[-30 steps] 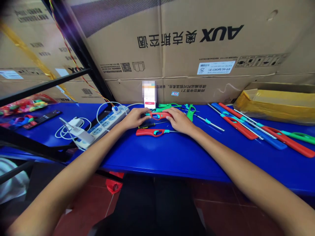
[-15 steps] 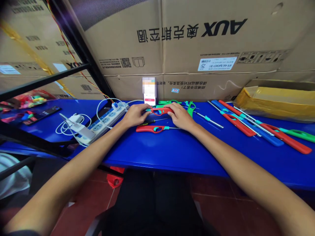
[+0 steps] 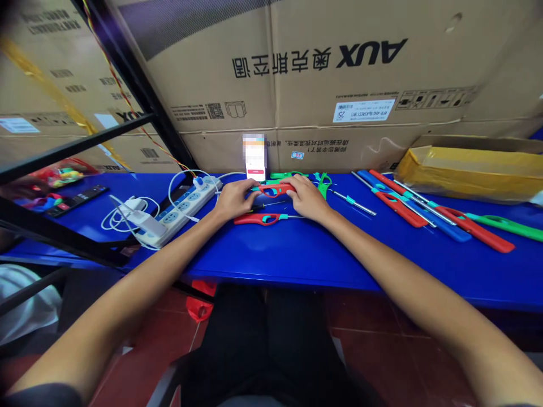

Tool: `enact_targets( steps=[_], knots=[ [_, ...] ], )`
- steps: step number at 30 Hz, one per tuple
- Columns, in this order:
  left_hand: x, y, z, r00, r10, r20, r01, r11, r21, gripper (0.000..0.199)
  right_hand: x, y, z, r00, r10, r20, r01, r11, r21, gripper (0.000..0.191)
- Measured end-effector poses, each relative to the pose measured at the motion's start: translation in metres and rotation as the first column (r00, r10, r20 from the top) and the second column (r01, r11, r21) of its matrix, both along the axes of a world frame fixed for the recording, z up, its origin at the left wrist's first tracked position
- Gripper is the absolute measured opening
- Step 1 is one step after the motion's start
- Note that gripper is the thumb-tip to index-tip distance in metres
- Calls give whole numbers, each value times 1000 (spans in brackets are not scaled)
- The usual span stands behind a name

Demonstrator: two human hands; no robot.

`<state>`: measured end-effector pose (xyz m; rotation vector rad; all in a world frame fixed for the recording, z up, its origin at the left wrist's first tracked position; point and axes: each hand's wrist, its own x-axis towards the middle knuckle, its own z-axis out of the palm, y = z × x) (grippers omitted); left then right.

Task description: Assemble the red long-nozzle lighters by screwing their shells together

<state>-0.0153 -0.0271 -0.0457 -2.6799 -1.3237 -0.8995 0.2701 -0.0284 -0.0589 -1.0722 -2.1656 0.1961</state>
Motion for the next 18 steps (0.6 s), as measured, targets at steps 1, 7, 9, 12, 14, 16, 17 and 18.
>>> enact_targets(
  steps=[1,7,9,12,14,16,17,18],
  knots=[
    [0,1,0,1000,-7,3,7,1000,2,24,1,0,2,1000,-3,1,3,1000,-5,38],
    [-7,8,1,997,-73,22,73,997,12,28,5,-2,9,999,2,-37,-2,1000,-4,37],
    [-11,9,1,998,-56,28,55,998,22,26,3,-3,7,998,0,-59,-1,1000,-7,36],
    [-15,10,-1,999,-36,4,36,999,19,24,1,-3,3,997,-16,-77,13,999,-31,34],
    [-17,12,-4,1000,-28,-14,28,1000,12,26,0,-3,2,996,-19,-84,15,999,-43,34],
    [-18,14,-6,999,-27,-19,27,999,-18,27,1,-2,1,996,-15,-91,10,998,-60,33],
    [-18,15,-7,999,-36,-21,35,999,-35,27,2,-2,1,996,-9,-85,4,998,-63,31],
    [-19,16,-7,999,-40,-17,39,998,-44,27,3,-2,1,997,-4,-77,-1,998,-65,30]
  ],
)
